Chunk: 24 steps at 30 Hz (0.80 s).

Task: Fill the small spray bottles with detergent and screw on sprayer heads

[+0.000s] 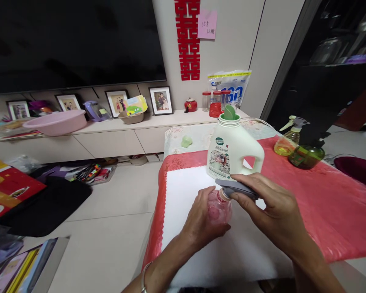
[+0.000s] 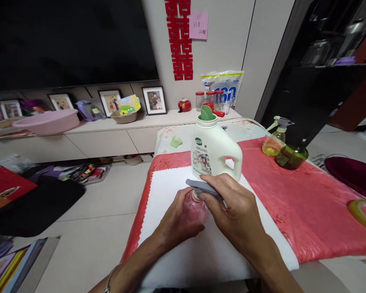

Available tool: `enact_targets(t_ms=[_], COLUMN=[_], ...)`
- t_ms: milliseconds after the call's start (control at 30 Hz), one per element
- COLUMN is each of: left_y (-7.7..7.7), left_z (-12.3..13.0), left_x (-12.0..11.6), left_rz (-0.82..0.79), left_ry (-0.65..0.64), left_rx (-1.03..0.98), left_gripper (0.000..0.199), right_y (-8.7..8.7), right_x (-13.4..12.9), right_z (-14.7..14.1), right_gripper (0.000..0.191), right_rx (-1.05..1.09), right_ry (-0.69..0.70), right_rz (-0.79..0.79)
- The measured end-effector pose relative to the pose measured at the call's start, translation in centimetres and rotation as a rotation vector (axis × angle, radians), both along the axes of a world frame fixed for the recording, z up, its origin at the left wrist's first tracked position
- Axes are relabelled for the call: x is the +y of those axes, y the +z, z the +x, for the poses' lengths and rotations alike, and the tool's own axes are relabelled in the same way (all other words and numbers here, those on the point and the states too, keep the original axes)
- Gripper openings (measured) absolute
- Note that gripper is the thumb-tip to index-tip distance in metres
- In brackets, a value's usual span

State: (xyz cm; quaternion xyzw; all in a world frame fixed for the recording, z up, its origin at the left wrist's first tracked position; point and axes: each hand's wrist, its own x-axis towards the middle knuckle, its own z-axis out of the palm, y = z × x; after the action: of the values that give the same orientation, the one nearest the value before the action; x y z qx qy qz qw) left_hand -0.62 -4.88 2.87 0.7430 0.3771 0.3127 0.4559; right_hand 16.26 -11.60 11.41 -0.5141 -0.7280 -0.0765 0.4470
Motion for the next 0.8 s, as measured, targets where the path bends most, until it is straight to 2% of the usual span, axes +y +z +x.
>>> enact_targets(t_ms=[133, 200, 300, 400, 567, 800], left_y=[0.7, 1.3, 2.5, 3.3, 3.2, 2.9], left_z=[-0.4, -0.7, -0.8, -0.6, 0.0, 0.0], left_x=[0.2, 0.3, 0.2, 0.1, 0.3, 0.2], left_rz=[-0.036, 0.000, 0.055, -0.032, -0.221, -0.267], left_ry=[-0.032, -0.051, -0.062, -0.074, -0.086, -0.064], left_rx=[-0.022, -0.050, -0.144, -0.300, -0.564, -0.570], left_gripper=[0.091, 0.086, 0.060, 0.038, 0.034, 0.028], right_y=[-0.7, -1.0, -1.2, -1.2, -0.9, -1.9], right_x=[0.5, 0.7, 0.9, 1.0, 1.0, 1.5], right_z=[-0.5, -0.8, -1.0, -1.3, -1.7, -1.6], right_gripper=[0.030, 0.033, 0.039, 0.045, 0.054, 0.054], right_rx=[-0.005, 0.007, 0.045, 0.094, 0.161, 0.319], right_ry=[-0.049, -0.070, -0.090, -0.108, -0.072, 0.029], right_rz=[0.017, 0.025, 0.023, 0.011, 0.011, -0.096])
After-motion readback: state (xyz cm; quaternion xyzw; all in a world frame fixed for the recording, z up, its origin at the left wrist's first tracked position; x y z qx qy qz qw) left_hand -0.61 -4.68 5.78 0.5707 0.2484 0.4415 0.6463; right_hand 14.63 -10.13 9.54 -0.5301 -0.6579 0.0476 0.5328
